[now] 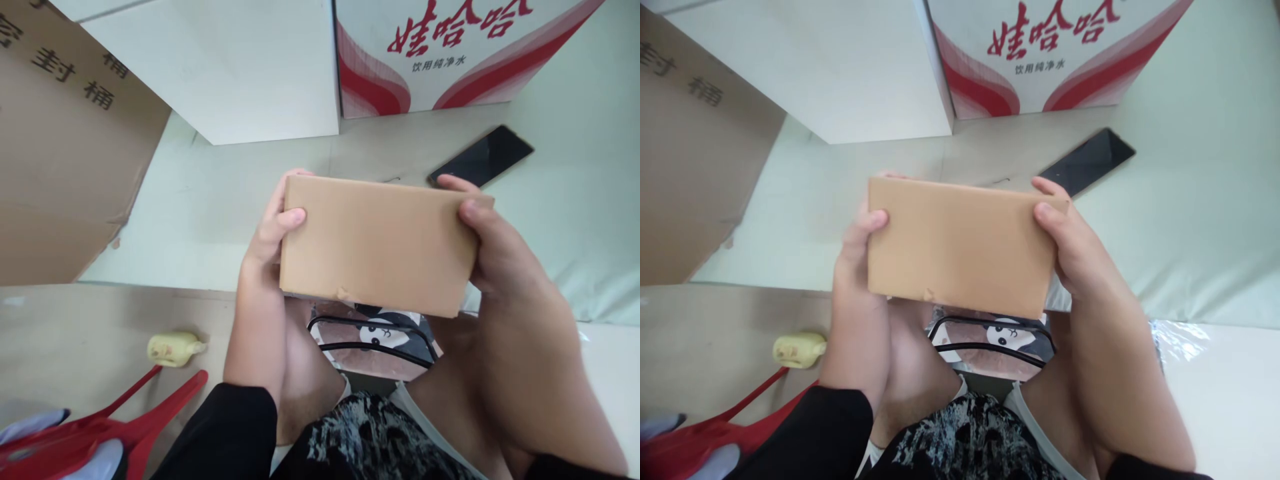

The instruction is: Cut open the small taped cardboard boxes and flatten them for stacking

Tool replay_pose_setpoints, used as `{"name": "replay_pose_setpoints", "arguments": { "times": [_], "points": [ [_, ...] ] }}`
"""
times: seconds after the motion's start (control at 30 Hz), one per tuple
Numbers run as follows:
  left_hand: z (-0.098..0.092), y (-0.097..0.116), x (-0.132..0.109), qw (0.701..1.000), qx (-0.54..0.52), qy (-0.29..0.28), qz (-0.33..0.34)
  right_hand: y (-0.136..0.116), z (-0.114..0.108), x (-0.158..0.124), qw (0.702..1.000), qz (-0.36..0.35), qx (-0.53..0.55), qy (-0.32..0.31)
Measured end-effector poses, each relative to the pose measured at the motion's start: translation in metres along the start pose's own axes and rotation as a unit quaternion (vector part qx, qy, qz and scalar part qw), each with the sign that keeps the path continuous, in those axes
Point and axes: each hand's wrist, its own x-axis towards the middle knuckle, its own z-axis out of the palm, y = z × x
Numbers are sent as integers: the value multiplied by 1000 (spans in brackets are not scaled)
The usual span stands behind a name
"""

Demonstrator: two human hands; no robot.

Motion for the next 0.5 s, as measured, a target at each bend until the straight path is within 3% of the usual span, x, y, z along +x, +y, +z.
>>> {"name": "replay_pose_setpoints", "arguments": {
  "times": [0.1,0.17,0.23,0.3,0.37,0.5],
  "points": [
    [-1,2,4,994,-39,75,-70,8,-8,3,984,-136,-30,-106],
    [-6,1,10,988,-33,110,-102,12,-15,4,937,-263,-109,-204],
    [-10,-2,16,985,-21,127,-113,13,-21,5,875,-361,-197,-255],
    [-13,-6,19,983,-13,139,-116,13,-23,5,828,-435,-259,-242],
    [-11,-10,19,981,-8,145,-130,11,-20,2,802,-489,-282,-195],
    [-3,-15,14,983,32,113,-141,2,-7,-21,840,-454,-280,-98]
  ]
}}
